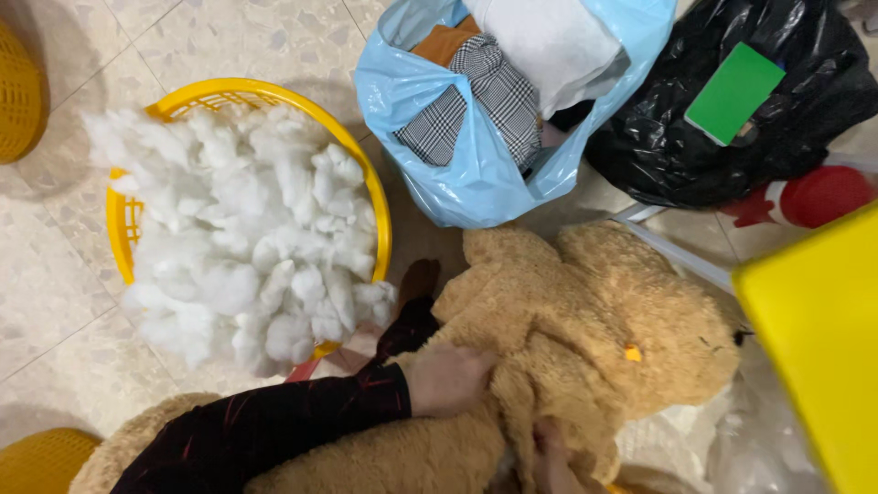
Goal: The person repeatedly takes handfuls of white polyester fiberfill from a yellow basket and pushes them into an opening on the back of a large teddy bear. The person works by hand, pressing and distributing the stuffing inside the bear's torso.
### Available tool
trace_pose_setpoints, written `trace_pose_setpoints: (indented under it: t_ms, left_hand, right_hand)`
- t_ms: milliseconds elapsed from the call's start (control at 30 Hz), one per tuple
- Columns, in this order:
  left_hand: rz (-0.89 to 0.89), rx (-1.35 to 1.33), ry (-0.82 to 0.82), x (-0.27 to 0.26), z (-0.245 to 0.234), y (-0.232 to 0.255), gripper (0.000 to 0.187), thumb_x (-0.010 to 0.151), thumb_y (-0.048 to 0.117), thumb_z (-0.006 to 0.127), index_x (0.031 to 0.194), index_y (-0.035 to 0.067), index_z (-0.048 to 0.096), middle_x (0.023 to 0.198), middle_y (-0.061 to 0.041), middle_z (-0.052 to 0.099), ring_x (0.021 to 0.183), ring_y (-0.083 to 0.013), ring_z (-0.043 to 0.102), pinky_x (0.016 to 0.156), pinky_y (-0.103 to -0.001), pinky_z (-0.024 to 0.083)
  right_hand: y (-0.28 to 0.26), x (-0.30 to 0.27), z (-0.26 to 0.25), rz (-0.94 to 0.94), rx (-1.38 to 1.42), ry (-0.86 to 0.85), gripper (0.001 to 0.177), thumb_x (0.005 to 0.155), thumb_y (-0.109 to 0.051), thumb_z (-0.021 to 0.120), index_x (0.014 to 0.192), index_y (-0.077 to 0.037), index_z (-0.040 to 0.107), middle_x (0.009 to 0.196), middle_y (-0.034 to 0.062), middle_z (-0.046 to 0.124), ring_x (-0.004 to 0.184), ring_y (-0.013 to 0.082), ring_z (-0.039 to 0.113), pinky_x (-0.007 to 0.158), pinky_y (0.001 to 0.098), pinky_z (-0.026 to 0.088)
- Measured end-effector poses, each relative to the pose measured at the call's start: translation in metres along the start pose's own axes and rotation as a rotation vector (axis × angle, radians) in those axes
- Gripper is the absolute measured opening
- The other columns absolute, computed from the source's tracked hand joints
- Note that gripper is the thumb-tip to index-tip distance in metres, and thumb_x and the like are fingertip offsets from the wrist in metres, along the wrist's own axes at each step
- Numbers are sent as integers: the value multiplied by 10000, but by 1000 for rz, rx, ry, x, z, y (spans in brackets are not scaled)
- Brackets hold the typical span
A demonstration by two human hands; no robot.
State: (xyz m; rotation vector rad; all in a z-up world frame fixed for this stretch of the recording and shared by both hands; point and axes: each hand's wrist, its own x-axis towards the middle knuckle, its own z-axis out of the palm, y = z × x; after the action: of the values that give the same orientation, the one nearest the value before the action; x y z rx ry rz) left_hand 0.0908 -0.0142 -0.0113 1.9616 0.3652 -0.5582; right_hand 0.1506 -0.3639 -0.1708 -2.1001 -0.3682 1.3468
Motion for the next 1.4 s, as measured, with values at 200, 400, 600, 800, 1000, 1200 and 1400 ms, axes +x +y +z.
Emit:
trace_pose_setpoints:
  t_ms: [200,400,600,800,1000,1200,1400]
  left_hand:
    - [86,-45,177,-14,20,-12,277,953,195,580,1176,30,575,994,-203,695,864,-427,682,709,-532,540]
    - [185,40,452,-65,36,-13,215,964,197,564,1090,28,602,1033,-194,691,870,-445,674,714,-544,531]
    - [250,197,296,-126,46,-29,235,978,243,578,1073,34,628,1029,-193,693,923,-434,665,769,-538,528]
    - [513,766,452,-112,36,-34,269,876,170,607,1111,48,650,1102,-180,652,991,-378,655,760,-490,542]
    - [654,836,475,-121,92,14,322,839,191,635,1139,75,657,1183,-120,595,1153,-311,558,959,-488,453]
    - [618,832,-32,-190,91,-20,532,870,382,646,1346,162,561,1652,-184,182,1558,-366,130,1213,-657,98]
    - [565,404,992,-194,31,-61,737,1036,350,660,1654,170,303,1741,-173,155,1613,-430,114,1253,-721,151]
  right_hand:
    - [26,-15,1,-173,-29,183,160,864,30,631,1015,33,684,901,160,690,835,245,668,756,363,551]
    - [-9,5,-13,-498,-74,340,170,888,60,589,1044,54,655,855,121,703,805,165,648,740,310,531]
    - [-64,-65,-43,-563,39,541,126,962,-120,758,972,-4,710,857,65,708,747,117,598,690,275,488]
    - [-124,-115,-14,-838,-426,1059,342,997,-182,729,1227,58,647,1081,211,664,986,359,656,881,410,522]
    - [-164,-114,13,-517,-698,480,242,975,-185,627,1146,-20,675,1047,190,705,1035,301,660,961,384,571]
    - [-185,-111,22,-388,-913,219,572,782,-326,759,1295,-92,661,1164,242,680,1091,406,636,928,461,512]
    - [-305,-118,19,-351,-955,38,424,943,-278,613,1351,-173,665,1145,170,770,1078,313,753,960,392,572]
